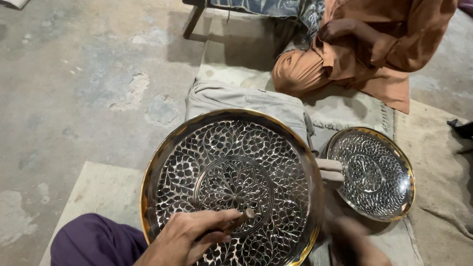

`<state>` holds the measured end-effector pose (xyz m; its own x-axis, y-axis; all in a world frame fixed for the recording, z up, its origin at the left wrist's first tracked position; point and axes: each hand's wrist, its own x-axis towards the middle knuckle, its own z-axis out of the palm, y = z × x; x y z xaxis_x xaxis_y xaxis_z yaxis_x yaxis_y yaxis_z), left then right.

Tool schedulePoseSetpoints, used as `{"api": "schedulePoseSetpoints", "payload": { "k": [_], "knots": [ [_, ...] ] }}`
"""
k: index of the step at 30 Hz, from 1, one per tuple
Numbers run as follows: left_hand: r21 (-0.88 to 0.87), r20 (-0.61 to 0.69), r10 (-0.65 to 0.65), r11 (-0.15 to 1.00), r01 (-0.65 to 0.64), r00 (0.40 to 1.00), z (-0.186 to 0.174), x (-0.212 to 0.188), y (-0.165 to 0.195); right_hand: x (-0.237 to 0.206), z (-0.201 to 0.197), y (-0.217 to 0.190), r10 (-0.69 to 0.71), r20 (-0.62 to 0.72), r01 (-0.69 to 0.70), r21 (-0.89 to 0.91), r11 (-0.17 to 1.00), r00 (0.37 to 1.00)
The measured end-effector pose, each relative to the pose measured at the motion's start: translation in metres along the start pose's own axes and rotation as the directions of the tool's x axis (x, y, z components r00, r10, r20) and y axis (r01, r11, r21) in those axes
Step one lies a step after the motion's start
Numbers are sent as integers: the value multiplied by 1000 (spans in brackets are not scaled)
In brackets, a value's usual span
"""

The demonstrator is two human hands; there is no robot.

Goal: The person sits on the floor holding a small punch against a large decorative brass tray and strikes it repeatedly with a wooden mallet, working the engraved pattern across the tray surface. A second finished tray rests beside the work area.

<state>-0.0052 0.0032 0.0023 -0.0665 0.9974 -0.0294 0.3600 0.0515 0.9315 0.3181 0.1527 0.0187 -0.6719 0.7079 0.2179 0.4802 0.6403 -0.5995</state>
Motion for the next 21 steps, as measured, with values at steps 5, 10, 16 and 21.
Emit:
{"api": "schedulePoseSetpoints", "payload": {
  "k": [5, 10, 16, 21],
  "knots": [
    [-1, -238, 95, 995, -98, 967, 9, 1, -18, -5, -4, 15, 343, 123, -208, -592, 779, 931],
    [-134, -221, 22, 990, -53, 975, 10, -3, -28, -26, 8, 25, 127, -106, -56, 508, 860, 986],
    [-114, -115, -32, 993, 19, 993, 12, 2, -21, -41, 51, 15, 141, 201, -246, 783, 572, 969],
    [-53, -99, 51, 997, -57, 994, 8, 5, -10, -39, 36, 22, 474, 273, -538, 566, 625, 837]
  ]
}}
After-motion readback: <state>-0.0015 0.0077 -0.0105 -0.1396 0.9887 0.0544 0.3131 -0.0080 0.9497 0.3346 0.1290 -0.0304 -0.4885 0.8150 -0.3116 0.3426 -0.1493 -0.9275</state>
